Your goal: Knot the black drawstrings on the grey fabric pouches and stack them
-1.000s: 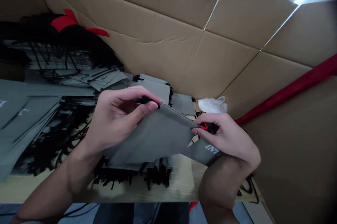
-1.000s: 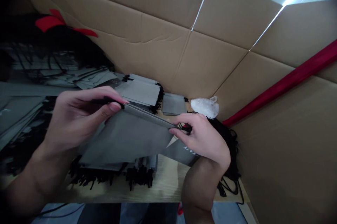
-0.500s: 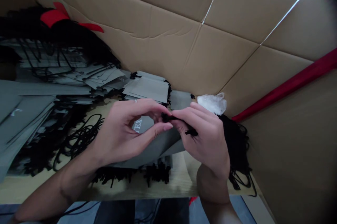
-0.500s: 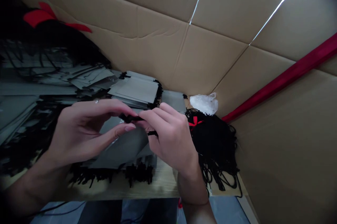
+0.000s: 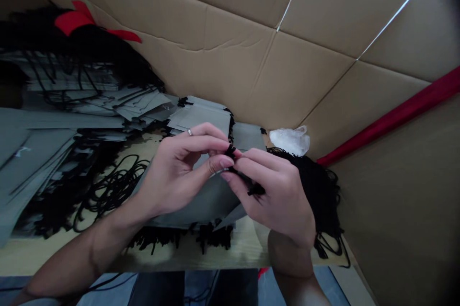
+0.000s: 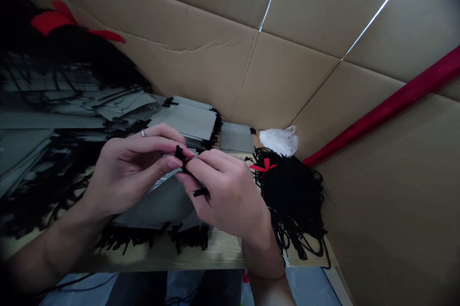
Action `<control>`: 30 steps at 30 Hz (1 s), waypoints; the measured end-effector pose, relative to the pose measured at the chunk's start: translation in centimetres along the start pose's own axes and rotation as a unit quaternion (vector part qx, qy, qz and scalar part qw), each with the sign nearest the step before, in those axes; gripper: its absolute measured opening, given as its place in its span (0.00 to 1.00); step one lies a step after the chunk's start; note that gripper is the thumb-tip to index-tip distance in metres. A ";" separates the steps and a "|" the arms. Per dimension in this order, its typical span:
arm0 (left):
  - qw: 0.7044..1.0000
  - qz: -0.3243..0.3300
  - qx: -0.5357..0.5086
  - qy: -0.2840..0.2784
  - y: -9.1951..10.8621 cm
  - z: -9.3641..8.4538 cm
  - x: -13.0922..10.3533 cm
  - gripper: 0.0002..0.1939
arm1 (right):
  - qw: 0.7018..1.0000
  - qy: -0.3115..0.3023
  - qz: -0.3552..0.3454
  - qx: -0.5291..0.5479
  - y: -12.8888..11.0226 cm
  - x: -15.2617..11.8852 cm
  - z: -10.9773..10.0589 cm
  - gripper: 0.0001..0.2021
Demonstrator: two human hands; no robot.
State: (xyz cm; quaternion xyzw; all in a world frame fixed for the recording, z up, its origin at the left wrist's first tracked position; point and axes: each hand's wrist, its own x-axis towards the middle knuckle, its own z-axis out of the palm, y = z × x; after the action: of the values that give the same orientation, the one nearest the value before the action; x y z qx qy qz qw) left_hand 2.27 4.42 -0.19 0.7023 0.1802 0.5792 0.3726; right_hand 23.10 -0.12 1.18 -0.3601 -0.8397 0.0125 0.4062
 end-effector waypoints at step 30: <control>0.978 -0.033 0.121 -0.167 1.8 0.2 -1.0 0.13 | 0.980 0.061 -0.010 0.191 1.7 0.9 -0.1 0.11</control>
State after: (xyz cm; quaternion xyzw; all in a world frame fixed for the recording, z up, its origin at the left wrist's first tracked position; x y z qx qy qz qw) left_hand 1.89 2.51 0.42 0.8230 0.2069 0.4148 0.3284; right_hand 23.82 1.65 1.33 -0.2674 -0.7995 0.1463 0.5176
